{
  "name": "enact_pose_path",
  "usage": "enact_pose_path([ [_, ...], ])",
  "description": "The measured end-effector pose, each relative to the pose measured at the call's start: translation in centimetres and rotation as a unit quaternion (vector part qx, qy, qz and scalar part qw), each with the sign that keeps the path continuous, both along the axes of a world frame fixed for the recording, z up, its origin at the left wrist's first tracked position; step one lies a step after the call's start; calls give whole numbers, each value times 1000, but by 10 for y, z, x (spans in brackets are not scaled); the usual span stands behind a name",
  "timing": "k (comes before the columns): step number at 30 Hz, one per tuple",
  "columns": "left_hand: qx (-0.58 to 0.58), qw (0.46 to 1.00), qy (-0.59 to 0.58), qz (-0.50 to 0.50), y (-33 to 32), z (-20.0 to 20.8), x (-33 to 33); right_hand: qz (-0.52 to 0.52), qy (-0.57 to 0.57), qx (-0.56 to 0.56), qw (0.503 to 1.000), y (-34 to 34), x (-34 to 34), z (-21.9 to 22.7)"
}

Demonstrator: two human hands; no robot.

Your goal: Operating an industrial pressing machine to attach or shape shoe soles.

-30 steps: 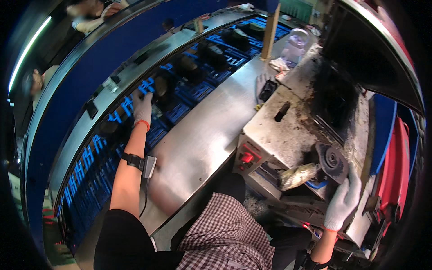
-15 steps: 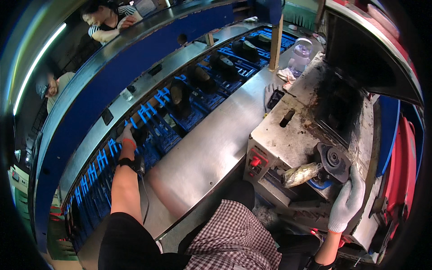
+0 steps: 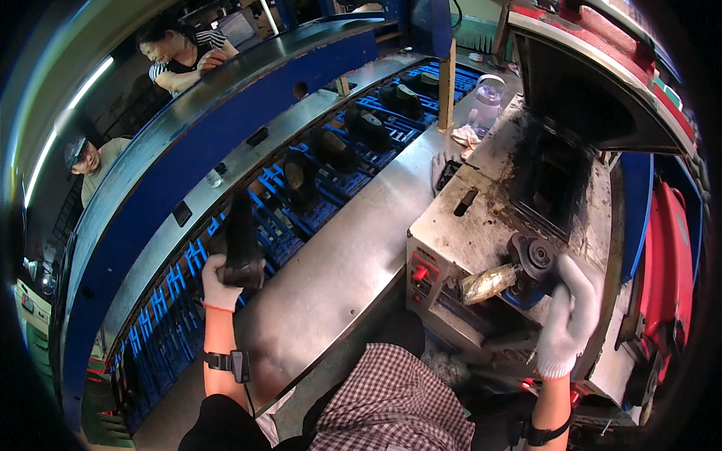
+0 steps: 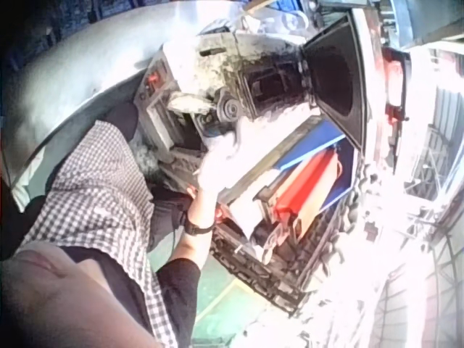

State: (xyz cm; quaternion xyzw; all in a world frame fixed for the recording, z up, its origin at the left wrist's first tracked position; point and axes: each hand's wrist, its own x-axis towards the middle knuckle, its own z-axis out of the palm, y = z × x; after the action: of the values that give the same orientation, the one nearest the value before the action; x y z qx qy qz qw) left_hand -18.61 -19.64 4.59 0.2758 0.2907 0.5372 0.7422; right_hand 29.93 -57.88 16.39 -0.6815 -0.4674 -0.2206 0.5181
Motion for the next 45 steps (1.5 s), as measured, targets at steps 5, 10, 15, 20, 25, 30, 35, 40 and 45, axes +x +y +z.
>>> enact_pose_path([
  [5, 15, 968, -124, -215, -45, 66, 129, 281, 260, -153, 911, 70, -42, 73],
  [10, 0, 904, -182, -386, -111, 134, 284, 380, 399, -268, 790, 120, -23, 83],
  [15, -19, 877, -155, -454, -120, 138, 374, 318, 500, -93, 800, 112, 20, 75],
  [20, 365, 892, -12, -265, -132, 186, 403, 182, 617, -110, 758, 94, 119, 84],
  [25, 703, 707, 58, -45, -112, 265, 412, 133, 470, -174, 855, 105, 174, 94],
  [30, 689, 720, 76, -22, -110, 306, 453, 95, 303, -247, 915, 119, 153, 116],
  [35, 715, 683, 147, -20, -110, 338, 453, 99, 519, -128, 840, 96, 140, 137],
  [40, 795, 575, 183, 71, -129, 369, 513, -82, 222, -151, 960, 114, 219, 63],
  [45, 901, 392, 149, 108, -138, 378, 546, -182, 111, -433, 876, 158, 154, 52],
])
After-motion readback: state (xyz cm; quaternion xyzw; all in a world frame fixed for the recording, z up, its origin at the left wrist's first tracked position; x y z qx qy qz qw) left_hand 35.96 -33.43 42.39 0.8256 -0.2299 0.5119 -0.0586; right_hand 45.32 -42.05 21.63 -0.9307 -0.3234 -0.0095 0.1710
